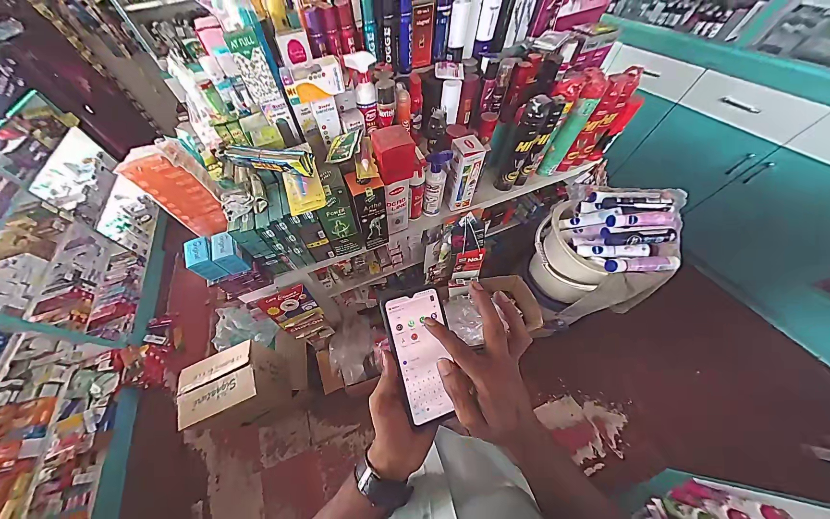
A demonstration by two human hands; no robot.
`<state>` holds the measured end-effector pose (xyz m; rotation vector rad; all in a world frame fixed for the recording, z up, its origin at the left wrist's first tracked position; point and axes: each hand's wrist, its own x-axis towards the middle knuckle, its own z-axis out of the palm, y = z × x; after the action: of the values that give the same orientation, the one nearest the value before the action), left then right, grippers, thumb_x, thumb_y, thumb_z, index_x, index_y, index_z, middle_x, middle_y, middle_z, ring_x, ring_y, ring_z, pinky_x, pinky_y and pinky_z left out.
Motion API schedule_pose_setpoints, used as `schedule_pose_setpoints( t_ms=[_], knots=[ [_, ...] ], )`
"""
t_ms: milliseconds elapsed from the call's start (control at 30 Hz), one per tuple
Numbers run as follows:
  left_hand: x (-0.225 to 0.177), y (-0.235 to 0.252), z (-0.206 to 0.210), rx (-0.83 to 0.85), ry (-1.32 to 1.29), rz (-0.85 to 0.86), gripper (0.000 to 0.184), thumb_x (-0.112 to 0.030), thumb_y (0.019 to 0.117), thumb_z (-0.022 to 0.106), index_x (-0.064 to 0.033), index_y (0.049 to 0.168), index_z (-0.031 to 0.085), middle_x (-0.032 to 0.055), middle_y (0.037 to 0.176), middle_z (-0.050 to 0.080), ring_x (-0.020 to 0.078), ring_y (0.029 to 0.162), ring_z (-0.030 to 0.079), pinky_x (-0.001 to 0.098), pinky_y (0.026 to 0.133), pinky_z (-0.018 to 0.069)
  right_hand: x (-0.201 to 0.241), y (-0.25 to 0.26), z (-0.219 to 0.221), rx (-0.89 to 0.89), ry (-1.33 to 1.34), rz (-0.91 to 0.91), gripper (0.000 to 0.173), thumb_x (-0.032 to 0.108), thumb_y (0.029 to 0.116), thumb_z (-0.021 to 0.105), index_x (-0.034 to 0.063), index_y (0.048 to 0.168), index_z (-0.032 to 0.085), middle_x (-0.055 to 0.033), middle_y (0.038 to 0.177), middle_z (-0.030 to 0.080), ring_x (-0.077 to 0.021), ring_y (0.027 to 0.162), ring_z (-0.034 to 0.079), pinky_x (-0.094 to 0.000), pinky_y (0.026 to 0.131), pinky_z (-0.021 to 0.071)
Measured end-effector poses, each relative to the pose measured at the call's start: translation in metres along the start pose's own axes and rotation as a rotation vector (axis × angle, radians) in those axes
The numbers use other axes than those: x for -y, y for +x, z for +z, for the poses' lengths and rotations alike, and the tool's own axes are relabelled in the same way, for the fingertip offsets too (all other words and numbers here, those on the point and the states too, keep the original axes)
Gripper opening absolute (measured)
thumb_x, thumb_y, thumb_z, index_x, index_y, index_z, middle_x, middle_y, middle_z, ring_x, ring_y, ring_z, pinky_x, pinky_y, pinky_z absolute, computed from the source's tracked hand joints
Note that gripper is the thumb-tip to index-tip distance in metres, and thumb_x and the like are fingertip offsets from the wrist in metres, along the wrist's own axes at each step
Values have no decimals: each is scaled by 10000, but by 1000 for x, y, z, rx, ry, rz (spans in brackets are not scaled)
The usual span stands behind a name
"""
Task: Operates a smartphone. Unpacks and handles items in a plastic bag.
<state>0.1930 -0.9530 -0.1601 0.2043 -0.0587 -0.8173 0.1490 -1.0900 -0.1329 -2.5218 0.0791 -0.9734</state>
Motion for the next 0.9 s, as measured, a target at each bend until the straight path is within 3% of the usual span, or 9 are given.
schedule_pose_setpoints(
  t_ms=[67, 200, 367, 433, 533, 633, 733, 800, 900],
  knots=[
    [1, -2, 0, -19, -4, 5, 584, -574, 924, 625, -127, 1299, 659, 149, 1220, 710, 271, 1137, 694, 485, 972, 561, 2, 1, 1, 22, -8, 3, 437, 460, 1059, 340, 436, 1433, 564, -171, 1662, 294, -438, 1536, 166, -623, 1136, 188],
    [-1, -4, 0, 9, 2, 26, 570, -573, 937, 606, -140, 1303, 667, 143, 1235, 708, 273, 1156, 687, 489, 976, 558, 5, 1, -6, -61, 63, -54, 420, 428, 1062, 313, 414, 1399, 562, -76, 1677, 266, -299, 1575, 92, -532, 1220, 86],
    [-2, -6, -2, 26, -3, 29, 582, -576, 946, 590, -136, 1323, 654, 152, 1256, 698, 285, 1172, 678, 504, 988, 549, 5, 2, -3, -72, 108, -34, 363, 360, 1062, 366, 349, 1317, 624, -91, 1658, 306, -289, 1575, 111, -520, 1235, 96],
    [-1, -6, -2, 14, 1, 31, 573, -570, 953, 585, -137, 1322, 649, 145, 1245, 703, 274, 1160, 686, 492, 980, 556, 9, 7, -3, -14, 81, -12, 395, 384, 1065, 349, 356, 1367, 602, -137, 1668, 281, -344, 1569, 115, -564, 1207, 117],
    [2, -7, -2, -1, 5, 29, 551, -546, 956, 597, -130, 1313, 646, 131, 1223, 709, 242, 1141, 692, 464, 973, 563, 20, 18, -3, 93, -12, -12, 452, 450, 1057, 343, 413, 1462, 540, -233, 1653, 275, -505, 1518, 184, -691, 1132, 217],
    [3, -7, -1, -15, 19, 43, 553, -546, 941, 619, -130, 1304, 651, 125, 1213, 714, 234, 1133, 695, 455, 968, 567, 24, 23, -2, 130, -116, 14, 445, 526, 1055, 334, 495, 1455, 528, -224, 1655, 285, -551, 1489, 227, -730, 1077, 269],
    [-1, -9, -5, -34, 42, 24, 593, -599, 934, 591, -144, 1310, 656, 149, 1233, 709, 287, 1146, 693, 511, 963, 564, 11, 19, -8, 21, -155, 152, 461, 506, 1054, 350, 379, 1374, 656, -238, 1611, 367, -575, 1451, 277, -742, 1049, 279],
    [-3, -9, -6, -39, 35, 23, 603, -603, 927, 597, -144, 1314, 657, 167, 1250, 699, 310, 1155, 686, 525, 962, 561, 1, 15, -14, -42, -95, 179, 457, 464, 1063, 372, 293, 1353, 681, -237, 1600, 381, -533, 1482, 247, -717, 1102, 231],
    [-4, -8, -6, -31, 22, 22, 612, -605, 945, 567, -135, 1330, 644, 181, 1277, 683, 327, 1178, 672, 536, 976, 550, 0, 1, -22, -67, 25, 96, 392, 396, 1069, 404, 278, 1346, 655, -176, 1620, 374, -394, 1537, 220, -615, 1188, 181]
  ],
)
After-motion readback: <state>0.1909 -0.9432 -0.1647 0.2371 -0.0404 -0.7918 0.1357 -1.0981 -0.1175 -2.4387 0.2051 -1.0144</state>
